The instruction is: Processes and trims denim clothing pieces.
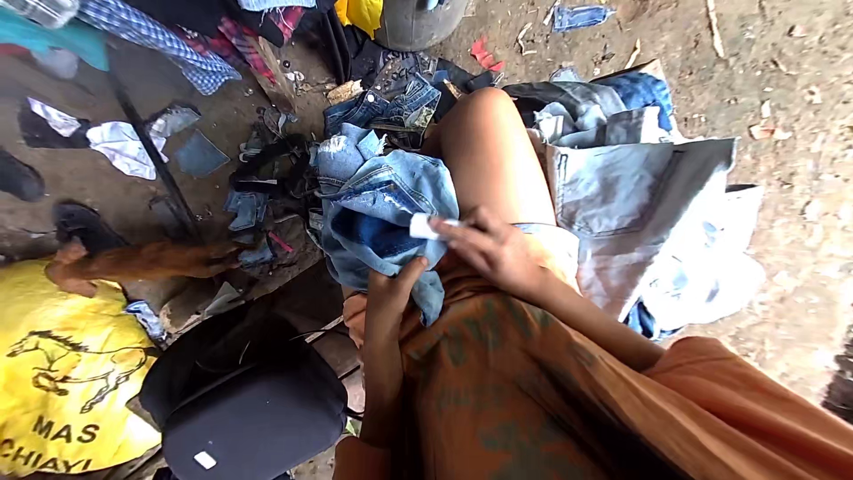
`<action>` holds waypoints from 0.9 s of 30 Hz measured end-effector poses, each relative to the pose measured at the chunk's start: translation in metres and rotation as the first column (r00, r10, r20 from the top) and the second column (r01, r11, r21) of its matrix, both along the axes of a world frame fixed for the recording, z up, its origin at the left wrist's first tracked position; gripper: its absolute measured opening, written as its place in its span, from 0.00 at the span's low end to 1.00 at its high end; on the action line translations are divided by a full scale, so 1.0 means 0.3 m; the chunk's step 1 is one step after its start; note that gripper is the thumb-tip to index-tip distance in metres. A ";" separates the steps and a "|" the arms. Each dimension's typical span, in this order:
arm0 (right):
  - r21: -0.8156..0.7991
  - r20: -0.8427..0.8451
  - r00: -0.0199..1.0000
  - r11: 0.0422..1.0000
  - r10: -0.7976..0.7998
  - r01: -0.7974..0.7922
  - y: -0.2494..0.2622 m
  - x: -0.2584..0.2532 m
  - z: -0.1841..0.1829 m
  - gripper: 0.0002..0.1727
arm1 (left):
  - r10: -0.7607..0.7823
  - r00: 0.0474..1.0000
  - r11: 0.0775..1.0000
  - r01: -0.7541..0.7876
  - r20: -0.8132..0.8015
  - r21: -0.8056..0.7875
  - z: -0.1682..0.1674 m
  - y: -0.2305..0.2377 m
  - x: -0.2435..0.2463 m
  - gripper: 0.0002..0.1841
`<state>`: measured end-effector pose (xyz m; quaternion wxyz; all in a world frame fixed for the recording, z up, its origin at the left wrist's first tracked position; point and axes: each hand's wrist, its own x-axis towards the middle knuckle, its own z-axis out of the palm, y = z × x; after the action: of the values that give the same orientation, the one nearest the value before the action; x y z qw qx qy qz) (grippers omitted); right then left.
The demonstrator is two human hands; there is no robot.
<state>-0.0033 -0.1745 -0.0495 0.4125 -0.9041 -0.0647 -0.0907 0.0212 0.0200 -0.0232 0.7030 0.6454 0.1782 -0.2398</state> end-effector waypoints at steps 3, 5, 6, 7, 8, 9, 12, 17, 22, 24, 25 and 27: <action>0.242 -0.186 0.958 0.934 -0.220 0.262 -0.091 0.037 0.033 0.23 | 0.031 0.999 0.999 -0.030 -0.032 0.028 0.004 0.004 0.003 0.20; 0.456 -0.338 0.920 0.821 -0.198 0.344 -0.115 0.054 0.061 0.26 | 0.042 0.999 0.998 -0.041 -0.017 0.041 0.009 0.003 0.009 0.19; 0.530 -0.419 0.901 0.777 -0.108 0.339 -0.116 0.044 0.078 0.27 | 0.037 0.999 0.999 -0.038 0.003 0.031 0.012 0.000 0.013 0.20; 0.566 -0.468 0.884 0.767 -0.004 0.303 -0.114 0.032 0.091 0.28 | 0.028 0.999 0.999 -0.028 0.024 0.018 0.014 -0.004 0.018 0.21; 0.580 -0.483 0.871 0.778 0.087 0.244 -0.107 0.021 0.097 0.29 | 0.015 0.999 1.000 -0.016 0.040 0.012 0.014 -0.008 0.024 0.23; 0.584 -0.459 0.877 0.793 0.143 0.176 -0.090 0.010 0.091 0.29 | 0.003 0.999 1.000 -0.004 0.045 0.016 0.015 -0.011 0.029 0.25; 0.482 -0.338 0.916 0.876 0.217 -0.030 -0.044 -0.032 0.056 0.27 | -0.041 0.999 0.998 0.040 0.030 0.049 0.013 -0.010 0.033 0.24; 0.202 -0.224 0.958 0.970 0.178 -0.133 0.003 -0.057 0.024 0.30 | -0.053 0.998 0.998 0.053 0.025 0.017 0.024 -0.002 0.040 0.22; 0.085 -0.124 0.979 0.985 0.160 -0.151 0.014 -0.042 0.009 0.28 | -0.038 0.999 0.997 0.040 0.022 -0.067 0.023 0.015 0.031 0.18; 0.069 -0.110 0.980 0.985 0.163 -0.156 0.014 -0.043 0.003 0.28 | -0.037 0.999 0.992 0.038 0.014 -0.120 0.025 0.025 0.034 0.18; 0.058 -0.100 0.983 0.987 0.155 -0.150 0.017 -0.043 0.002 0.27 | -0.037 0.999 0.990 0.038 0.010 -0.135 0.024 0.029 0.033 0.18; 0.019 -0.052 0.991 0.993 0.120 -0.119 0.030 -0.039 0.001 0.26 | -0.053 0.999 0.987 0.054 0.010 -0.148 0.018 0.033 0.025 0.17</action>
<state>-0.0150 -0.1654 -0.0492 0.4261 -0.8973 -0.1072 -0.0423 0.0287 0.0299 -0.0180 0.7430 0.5964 0.1405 -0.2691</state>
